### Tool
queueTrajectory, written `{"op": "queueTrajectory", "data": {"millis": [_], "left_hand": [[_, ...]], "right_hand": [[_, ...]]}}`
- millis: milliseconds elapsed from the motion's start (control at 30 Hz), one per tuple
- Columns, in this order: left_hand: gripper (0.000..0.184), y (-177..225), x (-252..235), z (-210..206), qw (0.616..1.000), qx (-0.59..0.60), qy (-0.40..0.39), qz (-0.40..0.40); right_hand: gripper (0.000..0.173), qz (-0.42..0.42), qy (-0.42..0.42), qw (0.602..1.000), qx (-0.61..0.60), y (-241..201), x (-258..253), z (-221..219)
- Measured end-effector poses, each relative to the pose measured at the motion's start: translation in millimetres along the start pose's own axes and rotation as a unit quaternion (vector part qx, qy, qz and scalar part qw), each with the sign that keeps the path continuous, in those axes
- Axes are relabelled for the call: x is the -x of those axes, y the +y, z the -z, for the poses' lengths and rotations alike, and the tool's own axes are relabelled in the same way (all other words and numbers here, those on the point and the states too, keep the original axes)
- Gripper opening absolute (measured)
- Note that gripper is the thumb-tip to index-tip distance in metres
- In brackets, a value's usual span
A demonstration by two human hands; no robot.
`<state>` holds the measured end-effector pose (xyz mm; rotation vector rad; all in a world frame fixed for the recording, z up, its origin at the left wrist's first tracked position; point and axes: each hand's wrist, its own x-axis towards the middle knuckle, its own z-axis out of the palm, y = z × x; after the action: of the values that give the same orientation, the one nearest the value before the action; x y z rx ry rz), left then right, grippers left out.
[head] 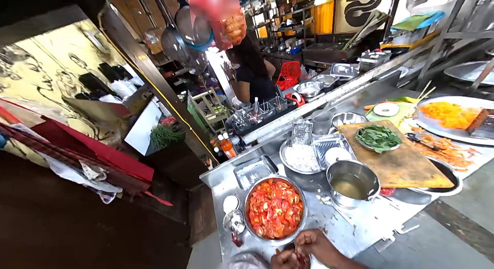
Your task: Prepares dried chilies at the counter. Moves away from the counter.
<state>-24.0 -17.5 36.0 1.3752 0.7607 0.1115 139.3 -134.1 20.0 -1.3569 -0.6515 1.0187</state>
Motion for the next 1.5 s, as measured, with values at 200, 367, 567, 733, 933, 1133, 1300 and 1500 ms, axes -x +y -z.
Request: {"op": "queueTrajectory", "data": {"millis": [200,367,567,733,933,1133,1300,1500], "left_hand": [[0.014,-6,-7,-21,0.973,0.173,0.039,0.148],[0.021,-16,-5,-17,0.995,0.041,0.064,0.067],[0.016,-18,-18,-7,0.997,0.044,0.058,0.042],[0.016,-11,-15,-11,0.991,0.116,0.028,0.062],[0.016,-17,-21,-13,0.983,0.164,0.079,0.037],[0.016,-23,-13,0,0.995,-0.043,0.069,0.066],[0.016,-48,-22,6,0.996,-0.055,0.055,0.052],[0.013,-35,-22,7,0.971,-0.227,0.064,0.027]], "right_hand": [[0.014,-0.070,0.037,0.994,0.082,-13,8,-2],[0.009,0.129,0.026,0.957,0.260,-3,2,6],[0.014,0.189,-0.004,0.907,0.377,-8,9,7],[0.009,0.179,0.033,0.939,0.293,-5,12,2],[0.012,-0.033,0.122,0.991,0.053,11,18,-8],[0.028,-0.028,0.136,0.916,0.375,26,11,42],[0.035,0.112,0.032,0.878,0.464,12,9,32],[0.014,0.149,-0.058,0.852,0.499,13,4,-3]]}}
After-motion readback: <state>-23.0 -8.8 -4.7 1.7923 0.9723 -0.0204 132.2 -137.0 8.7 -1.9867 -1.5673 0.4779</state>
